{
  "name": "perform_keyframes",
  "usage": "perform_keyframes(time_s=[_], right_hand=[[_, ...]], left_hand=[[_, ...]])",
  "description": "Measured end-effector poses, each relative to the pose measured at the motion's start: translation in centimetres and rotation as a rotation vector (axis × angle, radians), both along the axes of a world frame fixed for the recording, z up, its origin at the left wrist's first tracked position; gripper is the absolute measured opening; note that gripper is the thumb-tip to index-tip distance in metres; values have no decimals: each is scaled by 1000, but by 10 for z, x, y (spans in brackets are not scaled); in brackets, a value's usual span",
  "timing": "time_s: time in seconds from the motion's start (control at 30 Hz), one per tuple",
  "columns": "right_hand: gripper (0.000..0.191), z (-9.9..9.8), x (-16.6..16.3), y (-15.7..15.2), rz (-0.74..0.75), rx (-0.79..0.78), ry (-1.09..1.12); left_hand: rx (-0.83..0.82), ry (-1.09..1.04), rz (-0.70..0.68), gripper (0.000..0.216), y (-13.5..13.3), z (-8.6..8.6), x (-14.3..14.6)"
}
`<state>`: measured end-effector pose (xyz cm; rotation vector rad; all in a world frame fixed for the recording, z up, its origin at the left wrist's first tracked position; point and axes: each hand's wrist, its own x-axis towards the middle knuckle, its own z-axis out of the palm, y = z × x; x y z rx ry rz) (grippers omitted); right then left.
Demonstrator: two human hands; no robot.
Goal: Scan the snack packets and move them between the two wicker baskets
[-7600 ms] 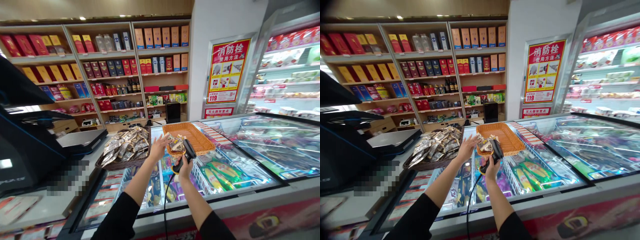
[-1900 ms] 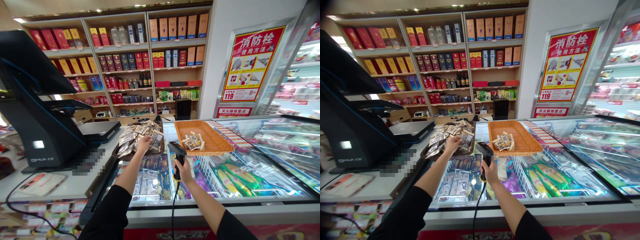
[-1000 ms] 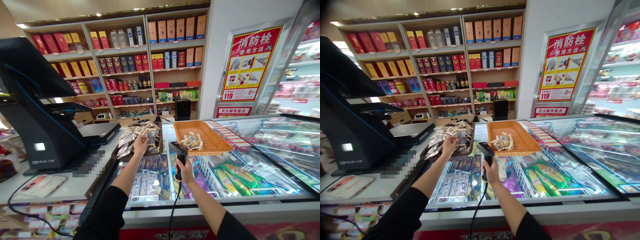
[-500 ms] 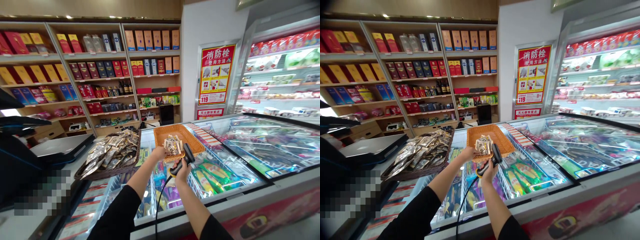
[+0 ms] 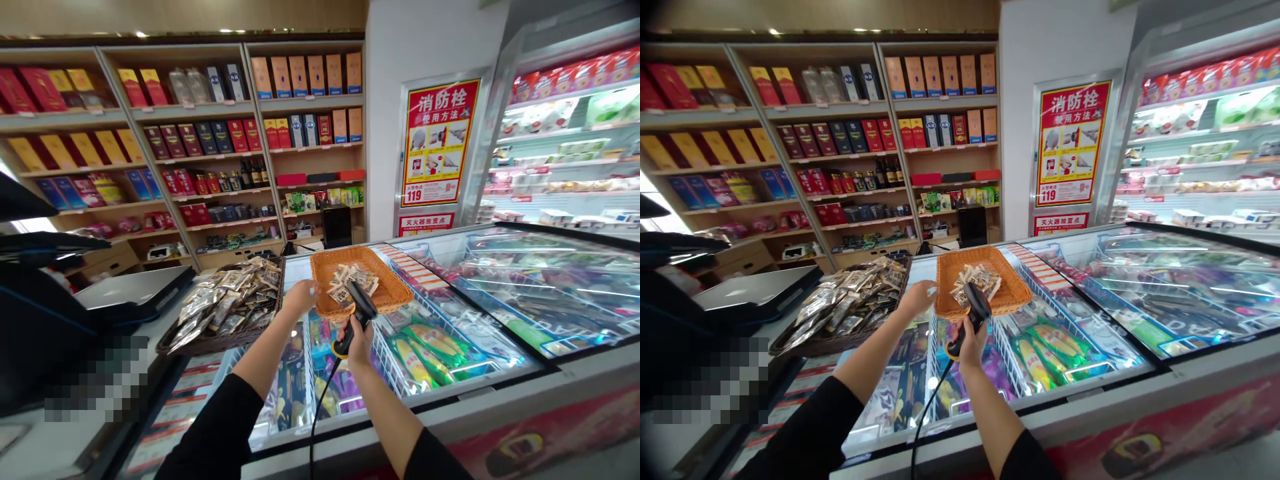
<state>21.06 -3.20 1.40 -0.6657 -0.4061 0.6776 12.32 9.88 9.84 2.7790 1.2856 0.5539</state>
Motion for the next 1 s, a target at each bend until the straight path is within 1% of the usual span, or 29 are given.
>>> perform_keyframes(time_s=[0.07, 0.13, 0.2, 0.23, 0.3, 0.37, 0.5, 0.53, 0.57, 0.67, 0.73, 0.8, 0.87, 0.93, 1.0], right_hand=[[26, -2, -9, 0, 112, 3, -113], [26, -4, -21, 2, 228, -3, -219], [24, -4, -34, 7, 325, -14, -305], [24, -4, -40, 10, 364, -24, -339], [25, -3, -49, 15, 421, -50, -382], [27, -4, -54, 17, 454, -74, -362], [33, -10, -52, 11, 455, -111, -206], [34, -11, -51, 9, 453, -116, -189], [35, -12, -50, 7, 453, -120, -185], [36, -12, -49, 3, 456, -128, -193], [35, -11, -49, 2, 458, -131, -191], [33, -10, -50, 2, 466, -128, -178], [32, -10, -50, 3, 469, -122, -165], [31, -12, -50, 3, 467, -115, -166], [31, -14, -49, 4, 467, -118, -175]], left_hand=[[10, 16, 95, 33, 10, 9, -41], [-46, 124, 198, 29, 20, 14, -84], [-128, 275, 241, 31, 27, 12, -119], [-163, 335, 248, 33, 29, 9, -132], [-202, 389, 256, 36, 31, 1, -147], [-201, 379, 283, 36, 31, -7, -148], [-187, 301, 356, 32, 31, -15, -139], [-187, 243, 336, 31, 31, -16, -138], [-189, 167, 287, 31, 31, -16, -139], [-241, -69, 86, 32, 29, -17, -144], [-294, -161, 40, 40, 27, -18, -146], [-352, -183, 47, 38, 27, -20, -147], [-421, -162, 71, 36, 29, -22, -145], [-468, -144, 132, 44, 32, -25, -144], [-472, -185, 185, 52, 36, -29, -143]])
